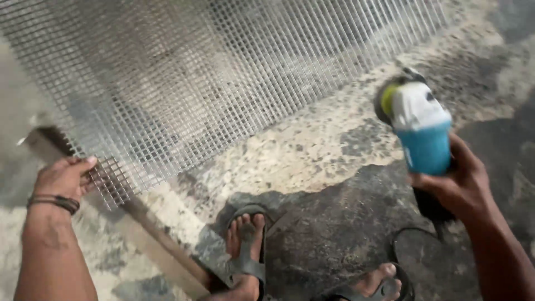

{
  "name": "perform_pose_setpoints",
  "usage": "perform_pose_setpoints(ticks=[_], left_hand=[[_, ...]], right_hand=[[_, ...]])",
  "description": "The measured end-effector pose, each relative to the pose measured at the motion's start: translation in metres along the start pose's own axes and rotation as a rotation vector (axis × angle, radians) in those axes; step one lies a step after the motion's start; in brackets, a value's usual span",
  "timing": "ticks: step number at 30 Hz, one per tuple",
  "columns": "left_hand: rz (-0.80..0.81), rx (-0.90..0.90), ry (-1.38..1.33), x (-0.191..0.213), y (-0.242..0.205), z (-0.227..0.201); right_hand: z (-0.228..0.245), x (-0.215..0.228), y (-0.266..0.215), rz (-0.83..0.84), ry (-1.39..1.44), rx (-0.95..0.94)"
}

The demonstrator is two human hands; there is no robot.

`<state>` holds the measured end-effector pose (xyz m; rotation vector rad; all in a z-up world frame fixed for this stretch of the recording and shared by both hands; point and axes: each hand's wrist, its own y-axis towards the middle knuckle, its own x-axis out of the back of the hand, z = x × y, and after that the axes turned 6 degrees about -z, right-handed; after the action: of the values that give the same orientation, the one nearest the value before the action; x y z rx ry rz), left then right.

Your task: Cutting a metal wire mesh using an electric angle grinder

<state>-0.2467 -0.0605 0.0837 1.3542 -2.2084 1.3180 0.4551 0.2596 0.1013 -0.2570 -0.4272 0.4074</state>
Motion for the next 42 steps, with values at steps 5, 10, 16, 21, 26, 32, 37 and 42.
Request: perform_pose_setpoints(ticks=[5,10,16,21,26,32,37,42], left_hand=[[-0.115,0.038,0.089,0.072,0.042,0.065],[-0.462,-0.218,0.614,0.001,-0.059,0.092],[-0.037,0.521,-0.773,-0.165,-0.136,0.141],[-0.156,0.422,-0.977,-0.179,-0.131,0.130],[0.016,0.441,-1.211,-0.174,-0.122,0.139],[0.050,0.437,-1.180,-0.184,-0.149,0.121],[0.074,0.463,-1.140,-0.190,-0.194,0.080],[0.088,0.442,-1.156,-0.192,-0.202,0.078]], right_hand=[[0.009,0.009,-0.037,-0.047,-0.065,-0.234],[0.030,-0.004,-0.051,-0.066,-0.119,-0.288],[0.020,-0.030,-0.061,-0.014,-0.005,-0.302],[0.020,-0.056,-0.062,0.064,0.031,-0.282],[0.020,-0.086,-0.059,0.240,-0.023,-0.138],[0.064,-0.140,-0.066,0.263,-0.128,-0.162],[0.071,-0.165,-0.065,0.389,-0.232,-0.079],[0.085,-0.182,-0.065,0.490,-0.278,-0.018]])
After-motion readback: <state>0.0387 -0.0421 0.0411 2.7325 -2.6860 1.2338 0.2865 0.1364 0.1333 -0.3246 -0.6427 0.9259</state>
